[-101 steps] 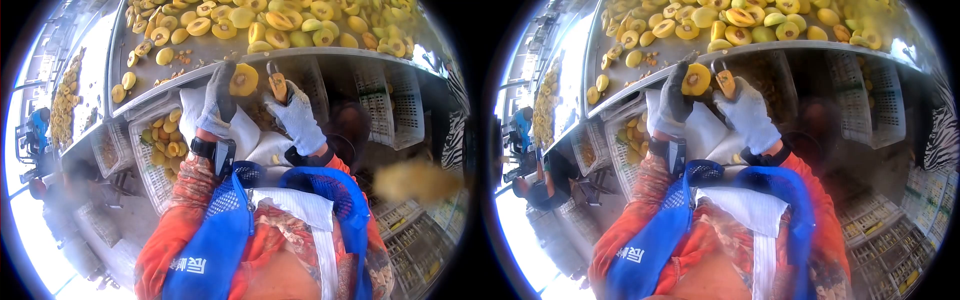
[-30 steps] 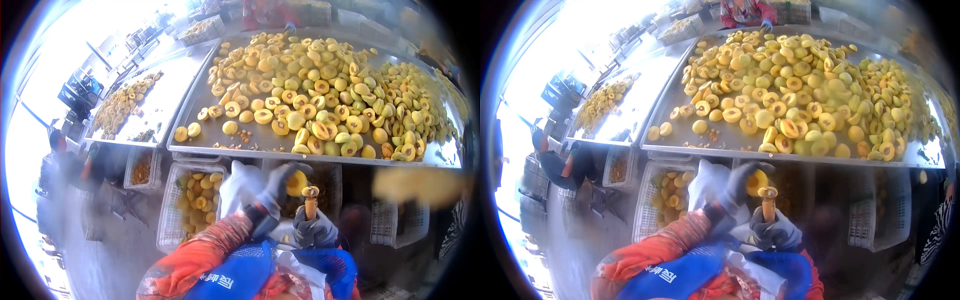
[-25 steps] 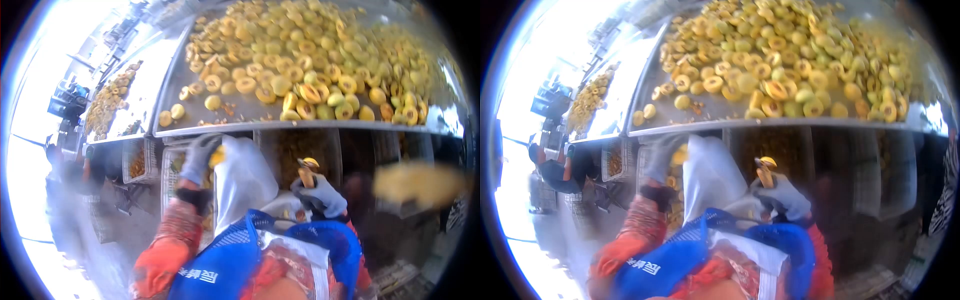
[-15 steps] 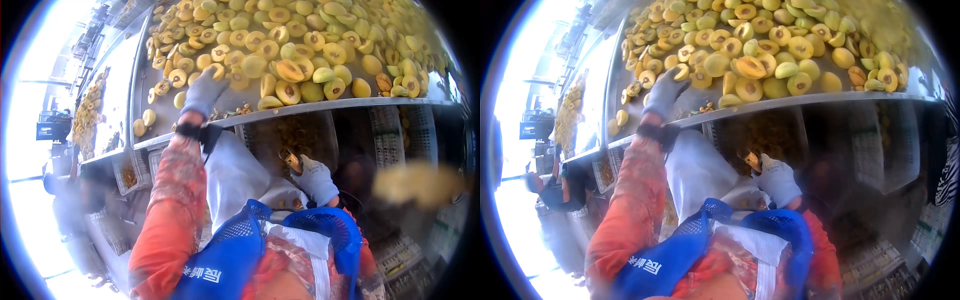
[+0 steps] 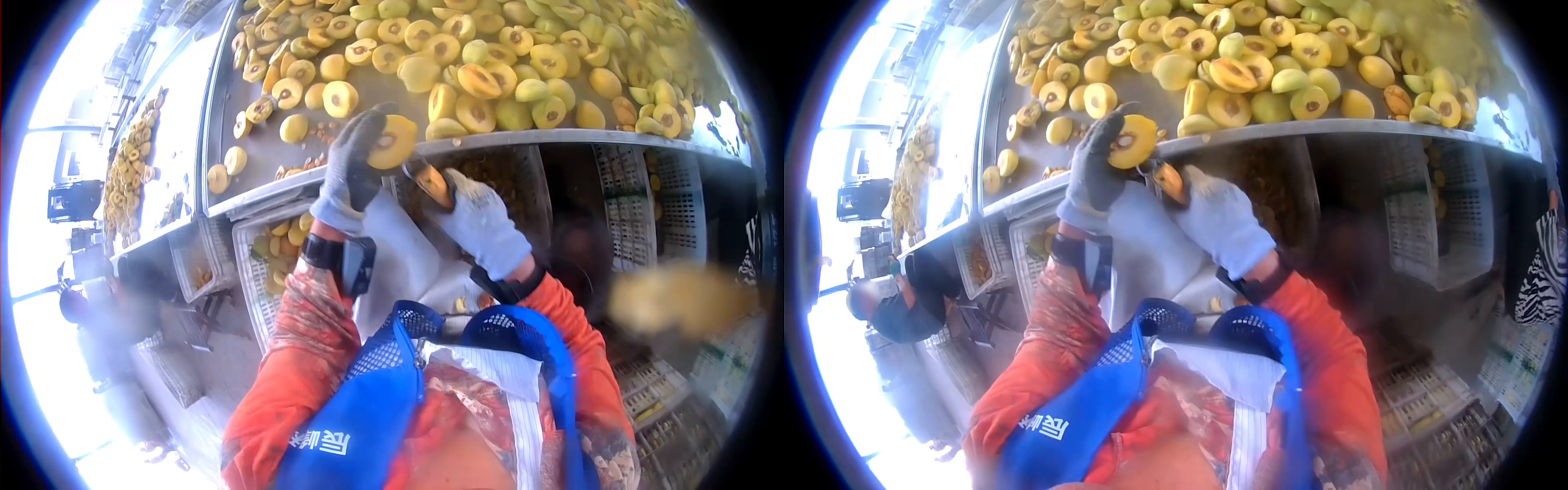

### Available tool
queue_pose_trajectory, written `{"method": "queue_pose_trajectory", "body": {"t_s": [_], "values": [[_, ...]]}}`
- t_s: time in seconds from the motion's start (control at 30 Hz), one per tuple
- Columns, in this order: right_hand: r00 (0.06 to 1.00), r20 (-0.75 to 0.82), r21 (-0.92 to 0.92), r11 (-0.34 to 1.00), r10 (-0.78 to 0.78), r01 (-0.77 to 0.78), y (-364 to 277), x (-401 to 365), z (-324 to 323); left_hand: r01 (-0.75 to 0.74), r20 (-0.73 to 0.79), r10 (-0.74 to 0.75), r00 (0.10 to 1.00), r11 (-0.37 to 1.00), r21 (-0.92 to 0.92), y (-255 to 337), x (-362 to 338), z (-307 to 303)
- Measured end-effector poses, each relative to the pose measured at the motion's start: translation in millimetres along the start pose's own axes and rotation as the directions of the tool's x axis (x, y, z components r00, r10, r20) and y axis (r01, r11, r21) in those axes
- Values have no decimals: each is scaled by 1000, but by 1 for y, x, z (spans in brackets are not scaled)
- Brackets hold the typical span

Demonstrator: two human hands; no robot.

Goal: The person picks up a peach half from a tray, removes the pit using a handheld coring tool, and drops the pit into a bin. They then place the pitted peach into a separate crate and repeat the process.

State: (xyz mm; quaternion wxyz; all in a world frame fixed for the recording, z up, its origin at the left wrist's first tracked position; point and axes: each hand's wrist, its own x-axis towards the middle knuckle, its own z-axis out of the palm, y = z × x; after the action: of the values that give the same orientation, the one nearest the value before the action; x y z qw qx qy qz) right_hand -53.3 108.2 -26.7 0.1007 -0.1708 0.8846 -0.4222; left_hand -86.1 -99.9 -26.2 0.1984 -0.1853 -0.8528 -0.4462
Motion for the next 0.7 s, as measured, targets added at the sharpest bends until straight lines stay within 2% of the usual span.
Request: {"method": "queue_pose_trajectory", "body": {"t_s": [0.07, 0.13, 0.23, 0.3, 0.37, 0.43, 0.5, 0.6, 0.67, 0.7], "values": [[999, -6, -23, 999, 39, -39, -12, 3, 5, 41, -13, -40, 999, 998, 57, 35, -6, 4], [998, -46, 8, 999, 38, -37, -15, -6, 8, 147, -87, -149, 985, 989, -31, 56, -13, 8], [994, -44, 67, 993, 100, -97, -26, -22, 7, 212, -242, -255, 936, 959, -191, 76, -18, 25], [989, -40, 156, 979, 143, -135, -26, -30, 14, 188, -292, -200, 935, 980, -69, 84, -19, 29], [996, 0, 261, 961, 93, -90, -24, -39, 14, 107, -236, -38, 971, 952, 286, 91, -20, 29], [999, -6, 313, 949, 37, -33, -18, -43, 18, 172, -289, -165, 943, 985, 0, 109, -17, 35], [998, -54, 308, 951, -20, 36, -8, -44, 23, 207, -296, -247, 923, 965, -162, 115, -20, 39], [955, 277, 570, 782, 103, -250, -26, -52, -3, 261, -257, -311, 915, 942, -210, 117, -21, 42], [889, 439, 638, 650, 132, -412, -39, -58, -25, 356, -199, -402, 894, 906, -231, 125, -19, 39], [847, 515, 655, 578, 130, -487, -40, -61, -32, 353, -148, -394, 907, 904, -242, 122, -20, 40]]}}
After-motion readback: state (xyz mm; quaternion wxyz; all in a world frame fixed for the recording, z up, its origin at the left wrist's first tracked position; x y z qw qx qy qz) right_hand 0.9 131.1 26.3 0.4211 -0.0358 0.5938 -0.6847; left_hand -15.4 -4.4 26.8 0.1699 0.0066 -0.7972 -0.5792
